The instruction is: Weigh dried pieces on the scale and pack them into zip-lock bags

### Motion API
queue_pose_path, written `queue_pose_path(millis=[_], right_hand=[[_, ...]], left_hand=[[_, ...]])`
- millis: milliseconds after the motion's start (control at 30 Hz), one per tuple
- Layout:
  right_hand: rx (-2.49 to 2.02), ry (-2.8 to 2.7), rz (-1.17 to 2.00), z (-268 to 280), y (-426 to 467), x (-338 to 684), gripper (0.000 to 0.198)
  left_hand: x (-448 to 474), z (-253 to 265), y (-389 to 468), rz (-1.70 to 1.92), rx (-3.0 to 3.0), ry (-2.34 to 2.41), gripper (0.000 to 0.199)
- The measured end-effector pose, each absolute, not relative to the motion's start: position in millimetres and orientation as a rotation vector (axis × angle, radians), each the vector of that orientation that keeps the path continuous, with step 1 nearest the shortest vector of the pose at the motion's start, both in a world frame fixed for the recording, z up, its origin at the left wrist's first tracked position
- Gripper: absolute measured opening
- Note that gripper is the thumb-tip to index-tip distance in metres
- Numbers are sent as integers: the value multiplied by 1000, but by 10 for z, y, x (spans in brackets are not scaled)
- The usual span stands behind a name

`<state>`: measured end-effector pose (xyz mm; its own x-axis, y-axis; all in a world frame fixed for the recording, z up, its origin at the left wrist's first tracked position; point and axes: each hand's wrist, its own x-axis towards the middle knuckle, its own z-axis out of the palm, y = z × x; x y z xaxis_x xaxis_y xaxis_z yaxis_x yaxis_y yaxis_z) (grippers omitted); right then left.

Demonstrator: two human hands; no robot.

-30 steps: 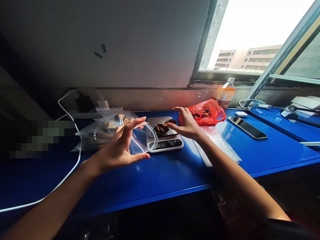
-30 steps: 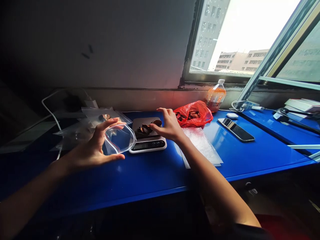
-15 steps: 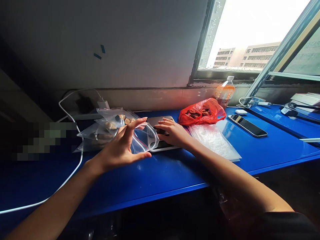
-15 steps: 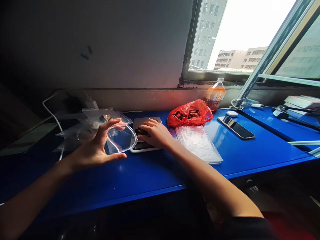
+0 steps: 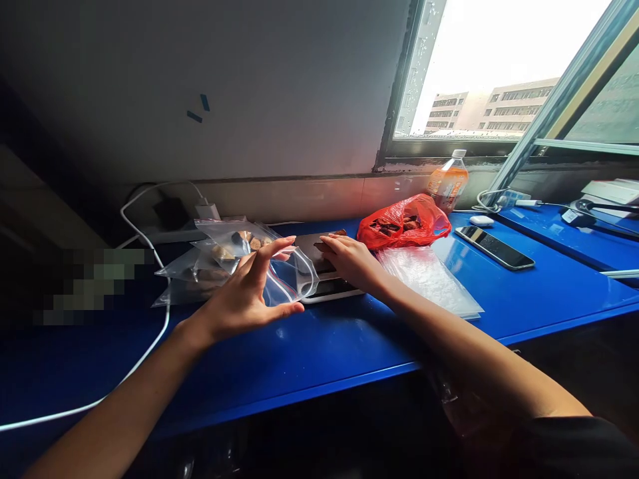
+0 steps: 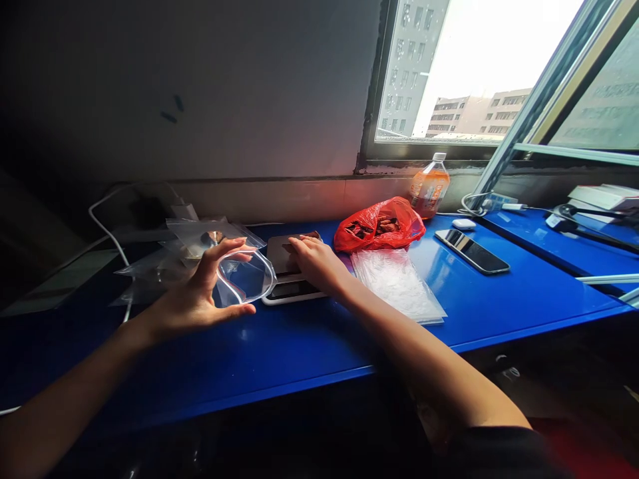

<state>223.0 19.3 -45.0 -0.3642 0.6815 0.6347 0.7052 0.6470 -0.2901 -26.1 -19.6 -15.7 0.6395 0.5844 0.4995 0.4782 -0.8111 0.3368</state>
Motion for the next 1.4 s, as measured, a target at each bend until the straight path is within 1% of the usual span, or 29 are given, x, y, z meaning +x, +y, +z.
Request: queue_pose_path(millis=[100, 200, 300, 367, 467, 567, 633, 700, 800, 833, 900, 967, 1033, 1100, 1133, 1267, 1400], right_hand=[[-993, -1887, 226, -273, 79, 2242, 22], [-785, -1585, 739, 13, -169, 2221, 33], [-580, -1410, 1189, 236, -398, 2145, 43], [-539, -1380, 1364, 284, -456, 2065, 42], [-604, -1374, 1496, 240, -410, 1927, 36], [-751, -1411, 1487, 183, -339, 1802, 33], [-823, -1478, 1377, 177, -337, 1737, 35], [-866, -1635, 1104, 190, -371, 1692, 35], [-884, -1867, 494, 215, -434, 1673, 24], [-885, -1884, 338, 219, -445, 1683, 22], [-898, -1844, 175, 210, -436, 1731, 21], [-901, -1810, 195, 181, -390, 1807, 21], [-854, -1839, 321, 145, -329, 1889, 27], [-766, -1911, 445, 123, -287, 1946, 33], [-717, -1942, 482, 122, -280, 1959, 33], [-654, -1931, 438, 181, -310, 1919, 15], [-813, -1796, 427, 201, -290, 1878, 16]], left_hand=[[-261, -181, -172, 995, 2658, 833, 104], [-244, -205, -142, 1141, 2604, 756, 116], [-222, -213, -130, 1239, 2550, 735, 119], [-210, -211, -136, 1284, 2499, 728, 118], [-200, -215, -149, 1292, 2449, 718, 113], [-198, -252, -128, 1293, 2462, 717, 108], [-201, -292, -93, 1306, 2423, 730, 105], [-205, -329, -58, 1307, 2345, 725, 103], [-213, -340, -34, 1308, 2272, 730, 102], [-216, -329, -36, 1307, 2271, 744, 103], [-225, -287, -53, 1321, 2266, 772, 103], [-241, -223, -81, 1349, 2222, 749, 98], [-263, -141, -117, 1350, 2104, 680, 91], [-282, -46, -160, 1281, 1970, 617, 85], [-286, 4, -183, 1227, 1923, 602, 83], [-261, 154, -254, 1018, 1848, 626, 70], [-234, 158, -234, 999, 1717, 641, 56]])
